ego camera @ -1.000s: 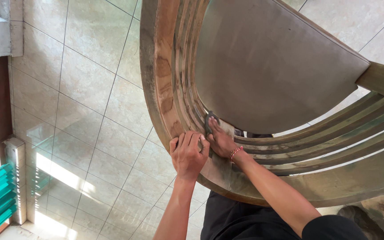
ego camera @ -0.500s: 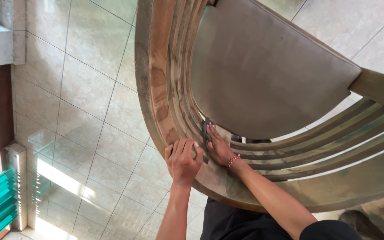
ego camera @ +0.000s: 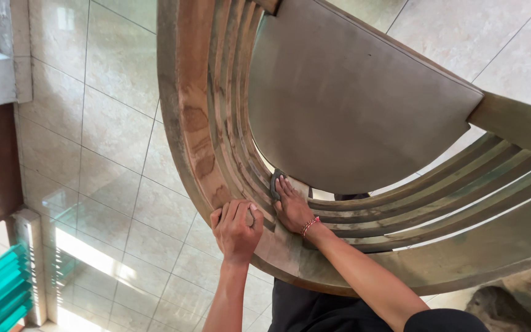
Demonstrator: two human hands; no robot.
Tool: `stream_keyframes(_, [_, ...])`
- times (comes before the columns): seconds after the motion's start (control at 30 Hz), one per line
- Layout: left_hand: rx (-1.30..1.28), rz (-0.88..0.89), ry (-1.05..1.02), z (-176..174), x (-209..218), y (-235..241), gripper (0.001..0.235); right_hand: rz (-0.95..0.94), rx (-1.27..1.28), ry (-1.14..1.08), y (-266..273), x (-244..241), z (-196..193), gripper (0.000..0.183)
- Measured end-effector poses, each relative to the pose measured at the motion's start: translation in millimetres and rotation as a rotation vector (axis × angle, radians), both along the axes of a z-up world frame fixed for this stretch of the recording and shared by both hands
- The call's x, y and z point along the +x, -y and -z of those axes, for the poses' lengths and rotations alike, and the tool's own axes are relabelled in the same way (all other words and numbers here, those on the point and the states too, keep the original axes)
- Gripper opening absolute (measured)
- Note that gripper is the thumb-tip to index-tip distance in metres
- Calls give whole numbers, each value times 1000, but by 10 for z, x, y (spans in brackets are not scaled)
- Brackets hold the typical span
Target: The person sands the wooden frame and slats of a chair using sandpaper by hand.
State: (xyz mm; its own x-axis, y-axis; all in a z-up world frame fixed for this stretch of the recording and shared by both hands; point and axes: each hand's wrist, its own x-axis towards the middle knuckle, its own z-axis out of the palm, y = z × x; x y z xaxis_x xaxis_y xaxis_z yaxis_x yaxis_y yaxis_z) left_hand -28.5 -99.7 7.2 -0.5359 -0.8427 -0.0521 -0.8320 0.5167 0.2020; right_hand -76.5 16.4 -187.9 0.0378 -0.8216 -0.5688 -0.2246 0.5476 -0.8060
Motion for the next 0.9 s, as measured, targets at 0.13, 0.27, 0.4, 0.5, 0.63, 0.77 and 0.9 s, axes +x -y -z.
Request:
stream_keyframes(0.13, [-1,10,17,21,-1,0,4,-8,-138,57,-16,-18,-79,72])
stream_keyframes(0.27, [-13,34,23,17,7,6,3,-2,-238,169,-39,14,-58,71])
stream_keyframes(0.4, [-6,42,20,-11,-18,5,5,62,-67,45,41,126,201,70])
stream_keyframes(0.5, [-12,58,14,-3,-33,23,3,51,39,46,124,167,239,68])
stream_keyframes(0.63, [9,67,23,-1,7,4,5,28,-132,118,98,171,66,73])
stream_keyframes(0.77, [19,65,13,-18,-3,3,5,81,-168,160,196,156,95,70])
stream_keyframes(0.9, [12,85,20,-30,-10,6,3,145,-83,24,310,248,174,71])
